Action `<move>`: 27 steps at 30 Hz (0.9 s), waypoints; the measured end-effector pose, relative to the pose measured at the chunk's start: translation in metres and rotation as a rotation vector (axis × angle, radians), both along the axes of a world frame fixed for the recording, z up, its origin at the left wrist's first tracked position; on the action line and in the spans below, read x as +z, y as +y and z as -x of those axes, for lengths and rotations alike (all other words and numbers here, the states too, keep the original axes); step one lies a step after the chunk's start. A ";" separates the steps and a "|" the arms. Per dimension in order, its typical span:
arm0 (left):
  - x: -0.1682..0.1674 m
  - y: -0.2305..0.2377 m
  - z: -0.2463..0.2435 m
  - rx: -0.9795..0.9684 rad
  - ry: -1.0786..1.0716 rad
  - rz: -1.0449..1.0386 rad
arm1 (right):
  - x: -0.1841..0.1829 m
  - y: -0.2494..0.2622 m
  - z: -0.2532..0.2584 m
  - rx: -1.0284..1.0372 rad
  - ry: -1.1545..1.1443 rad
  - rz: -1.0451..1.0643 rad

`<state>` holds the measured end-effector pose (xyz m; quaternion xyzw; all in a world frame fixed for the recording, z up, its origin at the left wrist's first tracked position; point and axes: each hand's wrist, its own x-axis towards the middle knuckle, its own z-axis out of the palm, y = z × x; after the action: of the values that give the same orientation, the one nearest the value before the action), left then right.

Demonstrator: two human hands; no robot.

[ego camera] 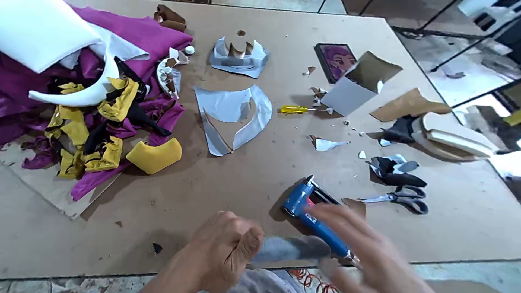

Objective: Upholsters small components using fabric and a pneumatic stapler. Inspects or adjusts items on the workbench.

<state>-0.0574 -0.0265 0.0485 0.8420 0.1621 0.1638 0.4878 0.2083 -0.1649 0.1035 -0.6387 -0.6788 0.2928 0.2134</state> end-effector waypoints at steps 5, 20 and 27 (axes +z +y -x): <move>0.035 0.017 -0.018 0.072 -0.132 -0.312 | -0.003 0.004 0.046 0.092 -0.115 -0.093; 0.011 -0.006 -0.012 0.292 -0.621 0.730 | -0.039 0.012 0.075 -0.141 0.945 -0.064; 0.014 0.003 0.008 0.252 -0.413 0.587 | -0.051 0.035 0.118 -0.314 0.241 -0.285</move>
<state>-0.0657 -0.0238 0.0622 0.5892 0.2028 0.3353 0.7066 0.0898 -0.1298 0.0528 -0.6602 -0.5754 0.2314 0.4236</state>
